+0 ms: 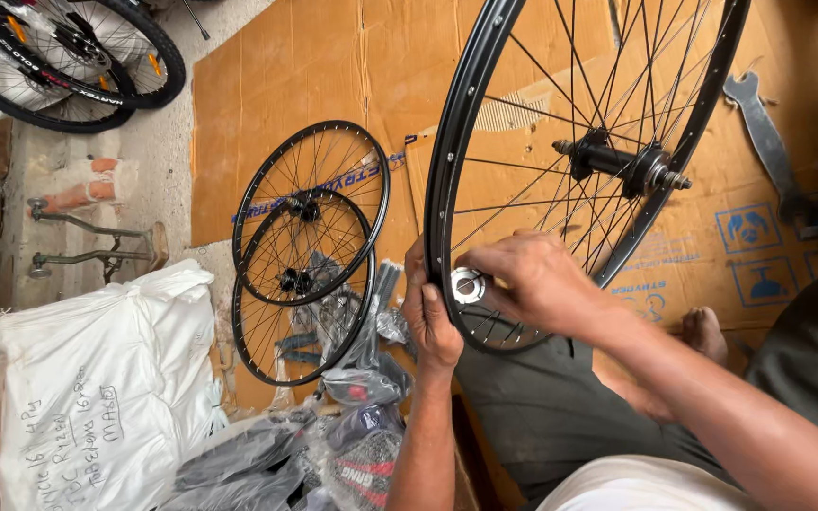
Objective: The person sits on the floor and assembles a bicycle wheel by attaching a rim to a hub with spokes. They then use a small white circular tool to adjust the spokes around the rim.
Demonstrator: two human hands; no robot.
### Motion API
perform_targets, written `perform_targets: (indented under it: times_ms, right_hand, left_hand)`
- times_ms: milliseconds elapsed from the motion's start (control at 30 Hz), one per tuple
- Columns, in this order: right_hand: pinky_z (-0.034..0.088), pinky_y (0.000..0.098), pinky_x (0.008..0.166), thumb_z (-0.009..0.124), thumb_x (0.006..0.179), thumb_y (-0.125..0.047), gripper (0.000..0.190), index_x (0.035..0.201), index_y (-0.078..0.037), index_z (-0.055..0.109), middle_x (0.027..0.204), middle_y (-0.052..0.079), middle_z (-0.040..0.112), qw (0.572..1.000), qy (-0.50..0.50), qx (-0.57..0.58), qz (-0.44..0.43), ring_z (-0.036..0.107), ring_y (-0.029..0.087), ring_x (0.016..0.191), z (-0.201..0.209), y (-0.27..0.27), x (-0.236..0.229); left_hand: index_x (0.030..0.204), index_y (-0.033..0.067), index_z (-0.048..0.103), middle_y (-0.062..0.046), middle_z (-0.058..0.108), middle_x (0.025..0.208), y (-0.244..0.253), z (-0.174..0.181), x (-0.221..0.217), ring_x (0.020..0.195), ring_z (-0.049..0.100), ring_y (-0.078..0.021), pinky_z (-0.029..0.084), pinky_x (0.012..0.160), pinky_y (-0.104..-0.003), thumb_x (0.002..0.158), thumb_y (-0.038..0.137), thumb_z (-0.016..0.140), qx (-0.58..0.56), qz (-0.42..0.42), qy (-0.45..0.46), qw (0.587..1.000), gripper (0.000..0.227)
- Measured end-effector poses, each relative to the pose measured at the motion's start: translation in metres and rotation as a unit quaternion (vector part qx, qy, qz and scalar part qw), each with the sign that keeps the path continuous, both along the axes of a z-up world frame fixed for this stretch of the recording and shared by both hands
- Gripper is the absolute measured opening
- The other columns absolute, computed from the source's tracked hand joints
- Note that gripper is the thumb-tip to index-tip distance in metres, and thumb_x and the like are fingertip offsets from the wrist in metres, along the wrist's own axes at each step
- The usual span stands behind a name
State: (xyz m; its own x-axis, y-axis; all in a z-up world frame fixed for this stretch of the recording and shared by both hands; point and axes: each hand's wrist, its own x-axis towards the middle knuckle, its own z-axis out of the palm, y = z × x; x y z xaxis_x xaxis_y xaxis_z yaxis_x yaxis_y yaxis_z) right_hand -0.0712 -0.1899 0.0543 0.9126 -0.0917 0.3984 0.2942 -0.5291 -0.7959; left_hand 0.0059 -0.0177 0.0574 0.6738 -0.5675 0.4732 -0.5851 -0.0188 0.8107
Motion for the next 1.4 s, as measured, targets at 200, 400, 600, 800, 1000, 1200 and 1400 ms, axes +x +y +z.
perform_targets:
  times_ms: [200, 400, 600, 800, 1000, 1200, 1400]
  right_hand:
    - [0.048, 0.0431, 0.081, 0.076, 0.086, -0.022, 0.03, 0.108, -0.01, 0.06, 0.102, 0.008, 0.07, 0.992, -0.096, 0.076, 0.02, 0.068, 0.032, 0.092, 0.002, -0.007, -0.007]
    - [0.048, 0.0449, 0.077, 0.084, 0.077, -0.032, 0.04, 0.107, -0.014, 0.065, 0.091, 0.01, 0.069, 0.993, -0.056, 0.079, 0.062, 0.068, 0.035, 0.087, 0.01, -0.014, -0.007]
    - [0.049, 0.0445, 0.077, 0.077, 0.083, -0.027, 0.036, 0.109, -0.007, 0.061, 0.096, 0.007, 0.07, 0.999, -0.017, 0.042, -0.006, 0.067, 0.034, 0.09, 0.0, -0.007, -0.003]
    - [0.047, 0.0434, 0.078, 0.084, 0.077, -0.034, 0.047, 0.109, -0.009, 0.061, 0.099, 0.007, 0.069, 0.985, -0.07, 0.123, 0.096, 0.068, 0.029, 0.085, -0.003, -0.018, -0.014]
    - [0.045, 0.0424, 0.081, 0.075, 0.08, -0.02, 0.037, 0.114, -0.011, 0.066, 0.087, 0.007, 0.069, 1.0, -0.001, 0.02, -0.008, 0.065, 0.03, 0.088, 0.006, -0.007, -0.01]
    - [0.041, 0.0432, 0.077, 0.077, 0.087, -0.03, 0.028, 0.103, -0.008, 0.067, 0.085, 0.009, 0.068, 0.997, -0.027, 0.067, 0.018, 0.064, 0.028, 0.083, 0.021, -0.028, -0.024]
    - [0.043, 0.0402, 0.079, 0.07, 0.092, -0.03, 0.029, 0.11, -0.008, 0.067, 0.099, 0.008, 0.07, 0.985, -0.161, 0.064, -0.02, 0.065, 0.027, 0.091, 0.02, -0.03, -0.025]
  left_hand:
    - [0.128, -0.0047, 0.06, -0.017, 0.054, 0.142, 0.004, 0.0, -0.004, 0.127, 0.055, -0.0258, 0.044, 0.107, -0.037, 0.116, 0.043, 0.038, 0.008, 0.016, 0.025, 1.0, 0.053]
    - [0.133, -0.0057, 0.057, -0.017, 0.053, 0.143, 0.002, 0.003, -0.007, 0.131, 0.054, -0.0266, 0.043, 0.108, -0.037, 0.115, 0.044, 0.039, 0.002, 0.015, 0.019, 1.0, 0.056]
    - [0.132, -0.0042, 0.059, -0.016, 0.054, 0.144, 0.003, -0.001, -0.009, 0.132, 0.054, -0.026, 0.044, 0.111, -0.037, 0.118, 0.042, 0.038, 0.012, -0.007, -0.008, 1.0, 0.053]
    - [0.135, -0.005, 0.056, -0.016, 0.052, 0.143, 0.005, -0.004, -0.005, 0.126, 0.055, -0.0246, 0.046, 0.105, -0.035, 0.116, 0.041, 0.038, 0.005, 0.002, 0.019, 1.0, 0.053]
    - [0.133, -0.0061, 0.057, -0.016, 0.052, 0.145, -0.004, -0.002, -0.011, 0.131, 0.055, -0.0251, 0.045, 0.109, -0.037, 0.115, 0.04, 0.04, 0.005, -0.003, -0.017, 1.0, 0.052]
    - [0.102, 0.0021, 0.067, -0.007, 0.066, 0.083, 0.012, -0.033, -0.024, 0.076, 0.065, -0.0161, 0.051, 0.069, -0.033, 0.109, 0.032, 0.049, 0.096, 0.142, -0.132, 0.976, 0.036]
    - [0.108, 0.0, 0.062, -0.004, 0.067, 0.08, 0.017, -0.024, -0.025, 0.064, 0.061, -0.0117, 0.05, 0.059, -0.026, 0.115, 0.03, 0.051, -0.018, 0.023, 0.059, 0.998, 0.033]
